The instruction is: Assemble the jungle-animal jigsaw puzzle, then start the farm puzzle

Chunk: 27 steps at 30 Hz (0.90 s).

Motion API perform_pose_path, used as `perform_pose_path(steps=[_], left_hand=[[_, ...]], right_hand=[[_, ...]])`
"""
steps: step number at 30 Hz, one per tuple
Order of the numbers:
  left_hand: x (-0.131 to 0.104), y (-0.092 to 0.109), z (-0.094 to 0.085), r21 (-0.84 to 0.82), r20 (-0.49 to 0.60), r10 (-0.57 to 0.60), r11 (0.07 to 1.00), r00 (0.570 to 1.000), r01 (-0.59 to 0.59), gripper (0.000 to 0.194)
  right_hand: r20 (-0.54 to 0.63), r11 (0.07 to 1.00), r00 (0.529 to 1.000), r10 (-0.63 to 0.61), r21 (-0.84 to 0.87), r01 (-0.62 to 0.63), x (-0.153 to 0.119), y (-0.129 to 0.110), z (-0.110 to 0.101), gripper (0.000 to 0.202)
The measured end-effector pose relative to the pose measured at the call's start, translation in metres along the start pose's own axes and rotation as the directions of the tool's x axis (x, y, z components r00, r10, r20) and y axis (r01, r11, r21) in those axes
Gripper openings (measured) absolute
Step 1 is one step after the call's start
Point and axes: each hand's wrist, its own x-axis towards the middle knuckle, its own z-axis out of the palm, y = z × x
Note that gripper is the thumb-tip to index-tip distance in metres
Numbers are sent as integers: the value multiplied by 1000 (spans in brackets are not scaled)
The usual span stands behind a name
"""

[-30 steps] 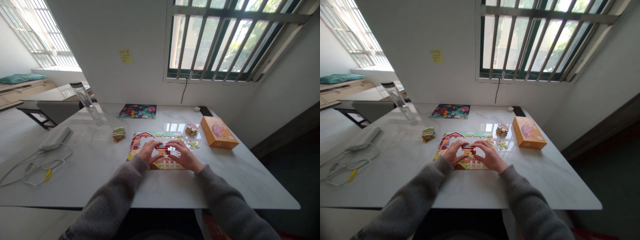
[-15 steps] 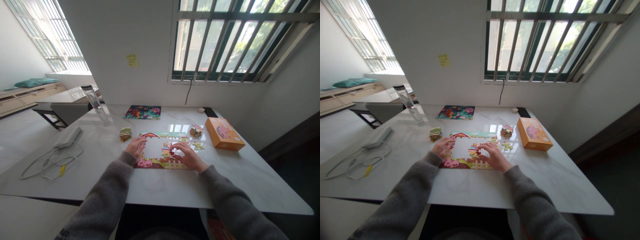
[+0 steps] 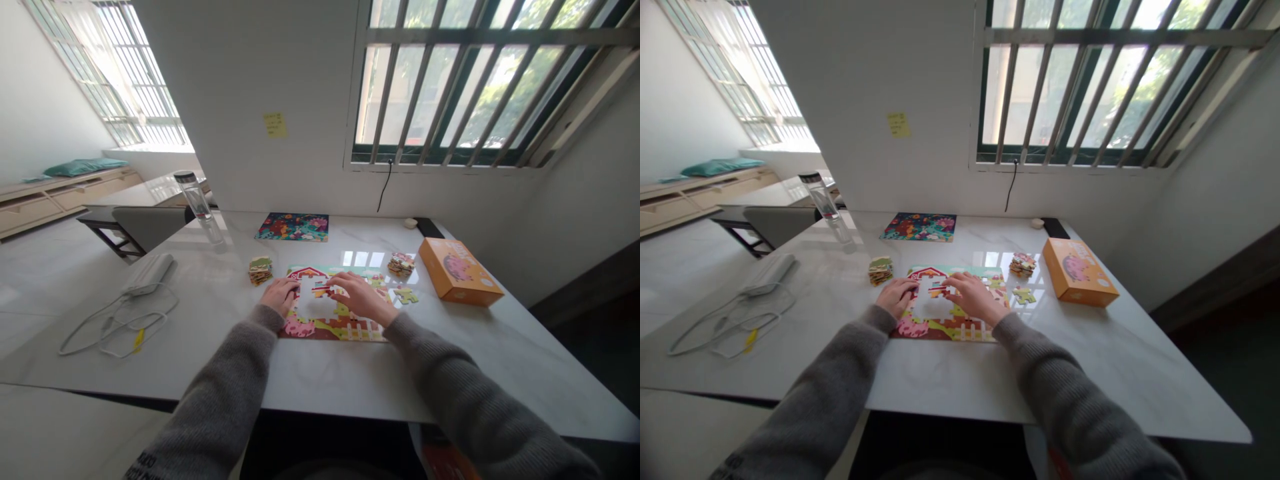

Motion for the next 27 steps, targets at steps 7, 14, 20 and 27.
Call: perform_pose_path(steps=[7, 14, 20, 27], left_hand=[[3, -4, 3, 7, -30, 20, 1000, 999, -20, 44], [0, 5, -2, 47, 18, 24, 999, 1000, -25, 43], [-2, 9, -5, 54, 79, 41, 998, 996, -45, 43], [-2, 16, -7, 88, 95, 31, 995, 995, -40, 42]], right_hand=[[5, 987, 995, 100, -131, -98, 46, 6, 33, 24], [49, 974, 987, 151, -179, -140, 49, 8, 54, 26], [-13, 975, 992, 126, -183, -126, 44, 6, 60, 26], [0, 975, 993, 116, -193, -114, 43, 4, 59, 27]])
